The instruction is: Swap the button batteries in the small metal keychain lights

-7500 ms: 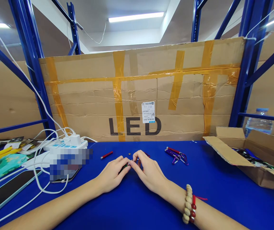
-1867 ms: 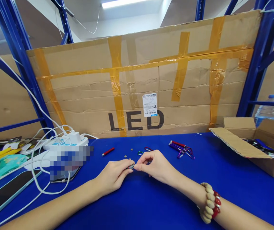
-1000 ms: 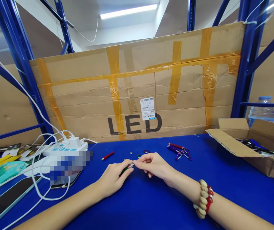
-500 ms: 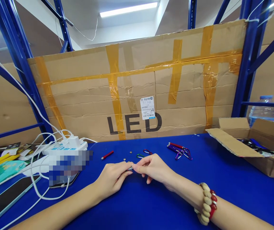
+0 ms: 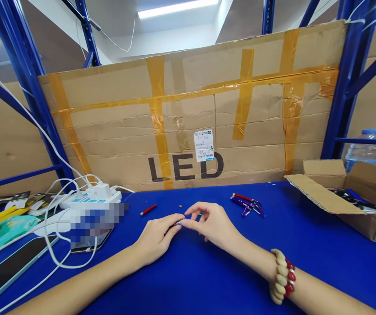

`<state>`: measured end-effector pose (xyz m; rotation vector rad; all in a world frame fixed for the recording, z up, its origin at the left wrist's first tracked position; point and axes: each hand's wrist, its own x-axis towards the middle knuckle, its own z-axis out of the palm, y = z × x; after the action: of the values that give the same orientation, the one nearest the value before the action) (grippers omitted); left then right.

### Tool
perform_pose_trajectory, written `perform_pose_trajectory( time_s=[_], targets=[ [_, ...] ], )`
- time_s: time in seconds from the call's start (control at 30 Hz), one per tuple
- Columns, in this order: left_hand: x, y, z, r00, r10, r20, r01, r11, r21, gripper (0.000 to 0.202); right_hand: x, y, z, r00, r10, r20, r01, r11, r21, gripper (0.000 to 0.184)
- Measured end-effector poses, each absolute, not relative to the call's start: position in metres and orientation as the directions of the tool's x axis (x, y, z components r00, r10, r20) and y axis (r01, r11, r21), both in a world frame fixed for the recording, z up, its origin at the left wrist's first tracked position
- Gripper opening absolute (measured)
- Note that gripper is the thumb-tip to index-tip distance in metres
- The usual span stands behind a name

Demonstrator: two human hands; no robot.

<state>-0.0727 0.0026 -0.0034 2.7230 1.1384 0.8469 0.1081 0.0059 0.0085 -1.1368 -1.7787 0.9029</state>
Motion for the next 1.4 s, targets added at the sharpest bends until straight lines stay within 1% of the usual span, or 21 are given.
perform_pose_trajectory(
  time_s=[0.07,0.13,0.2,0.3,0.37,0.47,0.6,0.67,0.73,0.83,1.03,1.2,1.3,1.4],
  targets=[
    [-0.073,0.003,-0.004,0.565,0.687,0.456,0.641,-0.714,0.282,0.021,0.111,0.008,0.009,-0.259,0.867,0.426,0.388,0.497,-0.776,0.034],
    [-0.073,0.004,-0.005,0.573,0.679,0.458,0.626,-0.724,0.291,0.021,0.114,0.01,0.009,-0.293,0.799,0.525,0.419,0.601,-0.681,0.028],
    [-0.073,0.005,-0.006,0.595,0.655,0.466,0.597,-0.749,0.289,0.022,0.117,0.01,0.008,-0.332,0.747,0.577,0.442,0.663,-0.604,0.028],
    [-0.073,0.006,-0.006,0.649,0.599,0.469,0.546,-0.796,0.26,0.022,0.119,0.01,0.005,-0.401,0.677,0.617,0.472,0.73,-0.493,0.026],
    [-0.073,0.006,-0.005,0.679,0.57,0.463,0.528,-0.817,0.233,0.021,0.12,0.009,0.004,-0.434,0.652,0.622,0.475,0.752,-0.456,0.025],
    [-0.073,0.006,-0.004,0.696,0.555,0.455,0.522,-0.827,0.211,0.02,0.119,0.008,0.004,-0.431,0.683,0.59,0.471,0.728,-0.498,0.025],
    [-0.074,0.004,-0.006,0.704,0.548,0.451,0.508,-0.833,0.219,0.018,0.113,0.005,0.005,-0.339,0.799,0.496,0.487,0.6,-0.635,0.023],
    [-0.075,0.004,-0.007,0.702,0.548,0.455,0.51,-0.833,0.217,0.018,0.11,0.003,0.005,-0.281,0.873,0.398,0.48,0.487,-0.73,0.023],
    [-0.075,0.004,-0.008,0.701,0.541,0.465,0.509,-0.836,0.206,0.018,0.107,0.002,0.005,-0.242,0.933,0.266,0.458,0.352,-0.816,0.025],
    [-0.075,0.005,-0.009,0.703,0.525,0.479,0.508,-0.843,0.179,0.017,0.105,0.001,0.005,-0.24,0.964,0.112,0.41,0.205,-0.889,0.03],
    [-0.076,0.005,-0.009,0.715,0.51,0.477,0.531,-0.841,0.103,0.019,0.105,-0.001,0.005,-0.269,0.963,-0.024,0.33,0.069,-0.942,0.039],
    [-0.076,0.006,-0.01,0.721,0.471,0.509,0.539,-0.842,0.015,0.02,0.106,-0.003,0.008,-0.299,0.939,-0.169,0.261,-0.09,-0.961,0.044],
    [-0.075,0.005,-0.01,0.706,0.473,0.527,0.559,-0.829,-0.005,0.023,0.107,-0.003,0.01,-0.325,0.926,-0.194,0.233,-0.12,-0.965,0.046],
    [-0.073,0.004,-0.009,0.689,0.493,0.531,0.57,-0.821,0.024,0.023,0.106,-0.003,0.01,-0.328,0.927,-0.181,0.234,-0.106,-0.966,0.047]
  ],
)
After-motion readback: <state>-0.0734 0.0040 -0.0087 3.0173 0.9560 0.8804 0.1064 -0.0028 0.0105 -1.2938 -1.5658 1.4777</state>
